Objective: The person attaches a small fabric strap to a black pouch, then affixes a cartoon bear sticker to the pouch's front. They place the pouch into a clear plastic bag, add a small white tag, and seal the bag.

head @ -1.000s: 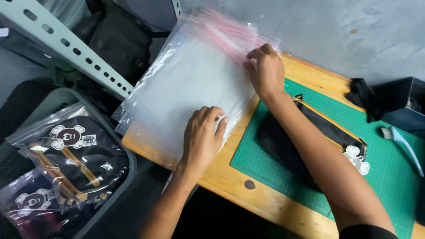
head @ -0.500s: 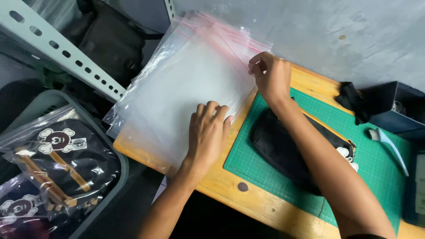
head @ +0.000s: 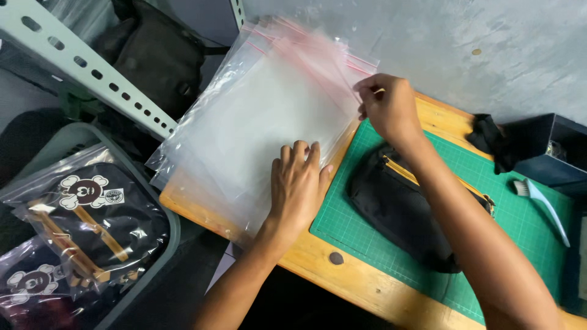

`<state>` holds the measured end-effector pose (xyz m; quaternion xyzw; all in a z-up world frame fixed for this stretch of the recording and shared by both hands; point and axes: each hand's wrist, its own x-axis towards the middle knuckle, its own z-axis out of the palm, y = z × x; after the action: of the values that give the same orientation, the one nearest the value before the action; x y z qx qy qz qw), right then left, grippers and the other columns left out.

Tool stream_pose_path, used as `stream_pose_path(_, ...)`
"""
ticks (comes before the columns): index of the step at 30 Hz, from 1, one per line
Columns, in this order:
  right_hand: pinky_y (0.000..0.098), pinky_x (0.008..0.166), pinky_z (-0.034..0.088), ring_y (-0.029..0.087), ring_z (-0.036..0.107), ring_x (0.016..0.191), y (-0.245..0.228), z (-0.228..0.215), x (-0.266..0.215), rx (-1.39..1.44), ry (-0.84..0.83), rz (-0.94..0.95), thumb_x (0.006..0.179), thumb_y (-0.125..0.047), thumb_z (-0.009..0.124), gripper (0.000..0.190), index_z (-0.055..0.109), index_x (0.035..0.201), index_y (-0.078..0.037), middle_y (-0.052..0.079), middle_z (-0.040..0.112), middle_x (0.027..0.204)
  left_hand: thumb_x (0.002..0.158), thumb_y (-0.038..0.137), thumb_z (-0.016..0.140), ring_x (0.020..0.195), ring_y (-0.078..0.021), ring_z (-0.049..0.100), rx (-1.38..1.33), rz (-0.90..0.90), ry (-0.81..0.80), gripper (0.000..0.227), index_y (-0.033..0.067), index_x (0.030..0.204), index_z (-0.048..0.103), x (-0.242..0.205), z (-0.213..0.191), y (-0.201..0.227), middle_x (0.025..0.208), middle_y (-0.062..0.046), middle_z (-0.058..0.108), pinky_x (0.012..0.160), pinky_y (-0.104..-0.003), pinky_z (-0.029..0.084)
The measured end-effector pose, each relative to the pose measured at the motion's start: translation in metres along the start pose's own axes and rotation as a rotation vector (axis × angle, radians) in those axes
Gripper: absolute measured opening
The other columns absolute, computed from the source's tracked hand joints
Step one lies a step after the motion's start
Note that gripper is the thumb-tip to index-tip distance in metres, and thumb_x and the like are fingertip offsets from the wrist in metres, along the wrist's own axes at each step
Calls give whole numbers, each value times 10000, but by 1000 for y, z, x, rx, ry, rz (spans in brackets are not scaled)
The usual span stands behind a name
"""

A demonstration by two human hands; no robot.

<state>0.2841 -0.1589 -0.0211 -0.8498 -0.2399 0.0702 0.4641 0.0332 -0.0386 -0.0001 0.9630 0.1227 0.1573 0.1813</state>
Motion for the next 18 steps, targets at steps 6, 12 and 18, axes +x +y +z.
stream_pose_path(6, 279, 762, 728, 101, 780, 783, -51, -57, -91, 471, 222, 355, 973, -122, 767, 101, 771, 1031, -40, 31, 720, 835, 1045, 247, 791, 1097, -404, 647, -41, 61, 17, 574, -64, 1508, 655, 15, -6, 26, 1273, -187, 638, 801, -535, 555)
stream_pose_path(12, 437, 722, 765, 252, 808, 725, -20, -97, -172, 602, 227, 484, 1031, -56, 734, 157, 688, 1100, 77, 157, 712, 891, 1053, 248, 768, 877, -351, 729, 87, 216, -45, 242, 31, 1159, 764, 29, 16, 66, 1029, -84, 657, 739, -521, 562)
stream_pose_path(18, 538, 601, 734, 390, 799, 627, 8, -99, -208, 613, 203, 502, 1064, -53, 721, 214, 664, 1141, 138, 286, 719, 875, 1053, 369, 714, 732, -342, 809, 19, 315, -149, 207, 184, 960, 699, 34, 24, 113, 845, -19, 722, 662, -531, 604)
